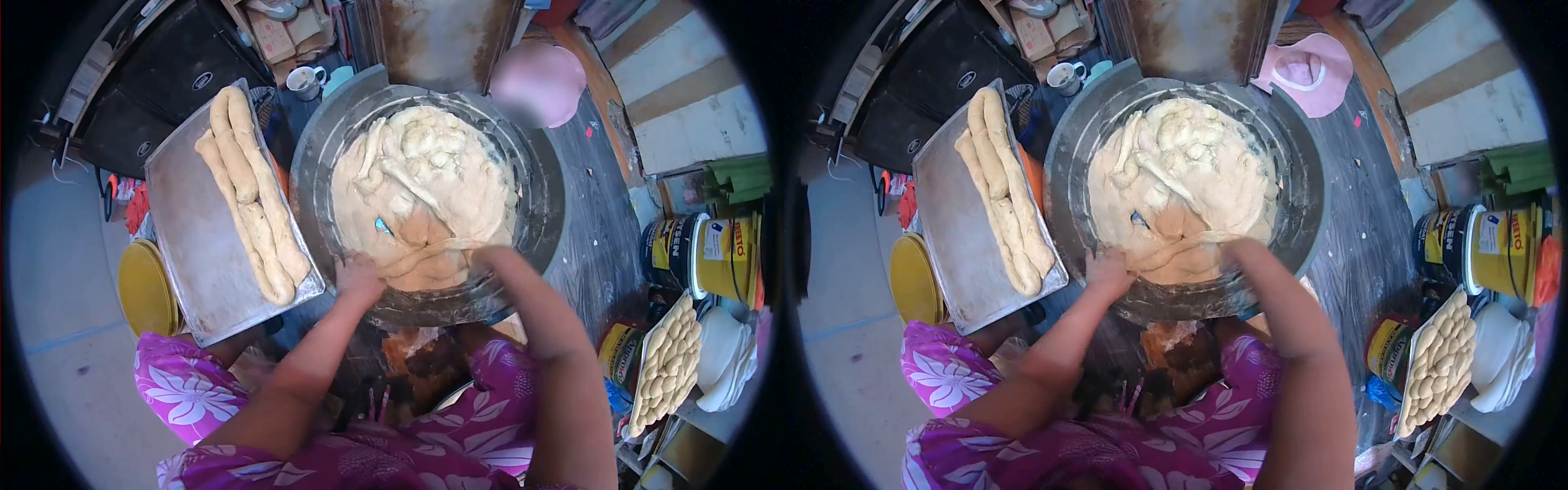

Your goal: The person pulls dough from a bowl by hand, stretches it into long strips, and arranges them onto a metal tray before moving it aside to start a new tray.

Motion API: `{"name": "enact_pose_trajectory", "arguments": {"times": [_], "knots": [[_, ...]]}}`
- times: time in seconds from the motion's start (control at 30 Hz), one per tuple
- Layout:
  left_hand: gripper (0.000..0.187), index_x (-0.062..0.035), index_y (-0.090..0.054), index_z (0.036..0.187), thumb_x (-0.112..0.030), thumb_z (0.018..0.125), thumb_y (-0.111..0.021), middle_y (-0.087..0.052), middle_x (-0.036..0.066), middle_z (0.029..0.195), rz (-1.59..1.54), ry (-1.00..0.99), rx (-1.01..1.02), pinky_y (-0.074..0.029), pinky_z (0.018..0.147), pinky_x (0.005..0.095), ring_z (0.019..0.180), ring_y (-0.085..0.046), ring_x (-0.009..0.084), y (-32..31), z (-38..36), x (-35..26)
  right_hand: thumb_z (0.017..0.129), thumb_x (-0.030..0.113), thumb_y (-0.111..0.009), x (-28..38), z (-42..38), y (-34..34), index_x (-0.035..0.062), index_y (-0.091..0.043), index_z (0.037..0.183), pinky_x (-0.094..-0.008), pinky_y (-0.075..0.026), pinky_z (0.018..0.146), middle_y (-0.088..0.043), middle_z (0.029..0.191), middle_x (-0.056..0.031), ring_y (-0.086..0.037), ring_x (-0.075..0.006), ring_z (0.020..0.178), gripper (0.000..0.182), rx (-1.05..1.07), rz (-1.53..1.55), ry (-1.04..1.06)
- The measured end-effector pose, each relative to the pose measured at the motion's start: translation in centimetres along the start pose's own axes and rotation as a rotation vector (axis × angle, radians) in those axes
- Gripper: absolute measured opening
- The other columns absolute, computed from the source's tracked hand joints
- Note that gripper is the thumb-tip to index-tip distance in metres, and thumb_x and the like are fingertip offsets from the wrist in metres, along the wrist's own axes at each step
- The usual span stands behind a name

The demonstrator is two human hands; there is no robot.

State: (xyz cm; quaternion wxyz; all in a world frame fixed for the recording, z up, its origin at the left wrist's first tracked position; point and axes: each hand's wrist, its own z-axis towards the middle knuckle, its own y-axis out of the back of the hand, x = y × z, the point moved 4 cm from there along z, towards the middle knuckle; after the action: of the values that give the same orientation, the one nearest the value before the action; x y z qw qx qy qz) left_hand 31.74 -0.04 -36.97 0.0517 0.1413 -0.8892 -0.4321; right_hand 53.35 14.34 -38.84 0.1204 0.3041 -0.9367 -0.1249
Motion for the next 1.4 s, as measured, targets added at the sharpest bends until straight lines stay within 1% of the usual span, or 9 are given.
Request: {"name": "enact_pose_trajectory", "arguments": {"times": [0.33, 0.6, 0.73, 0.8, 0.87, 0.97, 1.1, 1.2, 1.4], "knots": [[0.024, -0.0069, -0.059, 0.084, -0.03, 0.081, -0.054, -0.06, 0.01, 0.083, -0.114, -0.204, -0.419, -0.041, 0.078, 0.0402, 0.081, -0.059, 0.0252, -1.2, -2.5, 1.1, 0.067, 0.056, -0.06, 14.7, 7.5, -5.7, 0.0077, -0.056, 0.119, -0.0444, -0.028, 0.102, -0.042, 0.135, -0.0133, -0.037, -0.0279, 0.126, 0.071, -0.376, 0.703, -0.699], [0.021, -0.0073, -0.059, 0.084, -0.027, 0.081, -0.052, -0.06, 0.01, 0.083, -0.15, -0.218, -0.385, -0.042, 0.076, 0.0403, 0.082, -0.059, 0.0256, -0.1, -2.3, 0.8, 0.067, 0.039, -0.067, 10.3, 13.7, -9.7, 0.0011, -0.063, 0.102, -0.0401, -0.043, 0.089, -0.058, 0.114, -0.0171, -0.057, -0.0313, 0.104, 0.052, -0.524, 0.733, -0.331], [0.021, -0.0072, -0.059, 0.085, -0.027, 0.08, -0.053, -0.06, 0.01, 0.085, -0.175, -0.193, -0.352, -0.043, 0.076, 0.0403, 0.084, -0.059, 0.0256, -0.6, -2.0, 1.1, 0.068, 0.03, -0.068, 6.3, 13.2, -8.0, -0.0044, -0.063, 0.095, -0.0356, -0.049, 0.078, -0.064, 0.094, -0.0199, -0.063, -0.0258, 0.086, 0.044, -0.225, 0.483, 0.23], [0.021, -0.0071, -0.059, 0.085, -0.027, 0.08, -0.054, -0.06, 0.009, 0.086, -0.187, -0.193, -0.357, -0.043, 0.076, 0.0402, 0.085, -0.059, 0.0255, -0.9, -2.4, 1.3, 0.069, 0.019, -0.066, 3.3, 10.9, -5.9, -0.0054, -0.064, 0.092, -0.0349, -0.05, 0.074, -0.065, 0.089, -0.0162, -0.063, -0.0231, 0.082, 0.034, 0.047, 1.065, 0.534], [0.021, -0.0072, -0.059, 0.085, -0.027, 0.08, -0.054, -0.06, 0.009, 0.086, -0.162, -0.187, -0.356, -0.043, 0.076, 0.0404, 0.085, -0.059, 0.025, -0.4, -2.3, 1.1, 0.068, 0.011, -0.062, -0.3, 8.7, -4.0, -0.0069, -0.064, 0.085, -0.0333, -0.049, 0.071, -0.066, 0.084, -0.0134, -0.062, -0.0226, 0.077, 0.025, -0.13, 1.765, 0.03], [0.021, -0.0072, -0.059, 0.086, -0.027, 0.08, -0.054, -0.06, 0.009, 0.086, -0.165, -0.195, -0.357, -0.043, 0.076, 0.0404, 0.085, -0.059, 0.0249, -0.7, -2.1, 1.1, 0.07, 0.012, -0.06, -1.6, 10.0, -1.8, -0.0064, -0.064, 0.082, -0.0358, -0.049, 0.068, -0.065, 0.077, -0.0144, -0.063, -0.0223, 0.073, 0.022, -0.623, 0.836, -0.008], [0.021, -0.0073, -0.058, 0.086, -0.027, 0.08, -0.054, -0.06, 0.009, 0.085, -0.163, -0.206, -0.356, -0.044, 0.075, 0.0404, 0.084, -0.059, 0.025, -0.8, -2.1, 1.0, 0.072, 0.019, -0.057, 1.3, 10.6, -0.6, -0.003, -0.064, 0.084, -0.0383, -0.048, 0.076, -0.062, 0.082, -0.0251, -0.062, -0.0362, 0.079, 0.026, -0.736, 0.787, -0.028], [0.021, -0.0074, -0.058, 0.086, -0.027, 0.08, -0.054, -0.06, 0.009, 0.085, -0.149, -0.197, -0.337, -0.044, 0.074, 0.0399, 0.083, -0.059, 0.025, -0.7, -2.0, 1.1, 0.078, 0.024, -0.054, 0.4, 6.4, 1.8, -0.0031, -0.063, 0.082, -0.0407, -0.047, 0.072, -0.062, 0.078, -0.0237, -0.061, -0.0361, 0.078, 0.029, -1.333, 1.317, -0.401], [0.019, -0.0069, -0.058, 0.08, -0.024, 0.08, -0.051, -0.06, 0.01, 0.081, -0.142, -0.206, -0.393, -0.045, 0.07, 0.0405, 0.079, -0.06, 0.0257, -0.4, -2.1, 0.8, 0.081, 0.045, -0.049, 12.5, 11.7, 3.5, -0.0003, -0.045, 0.121, -0.0536, -0.026, 0.096, -0.045, 0.124, -0.0253, -0.04, -0.0393, 0.115, 0.061, -1.48, 0.15, -0.374]]}}
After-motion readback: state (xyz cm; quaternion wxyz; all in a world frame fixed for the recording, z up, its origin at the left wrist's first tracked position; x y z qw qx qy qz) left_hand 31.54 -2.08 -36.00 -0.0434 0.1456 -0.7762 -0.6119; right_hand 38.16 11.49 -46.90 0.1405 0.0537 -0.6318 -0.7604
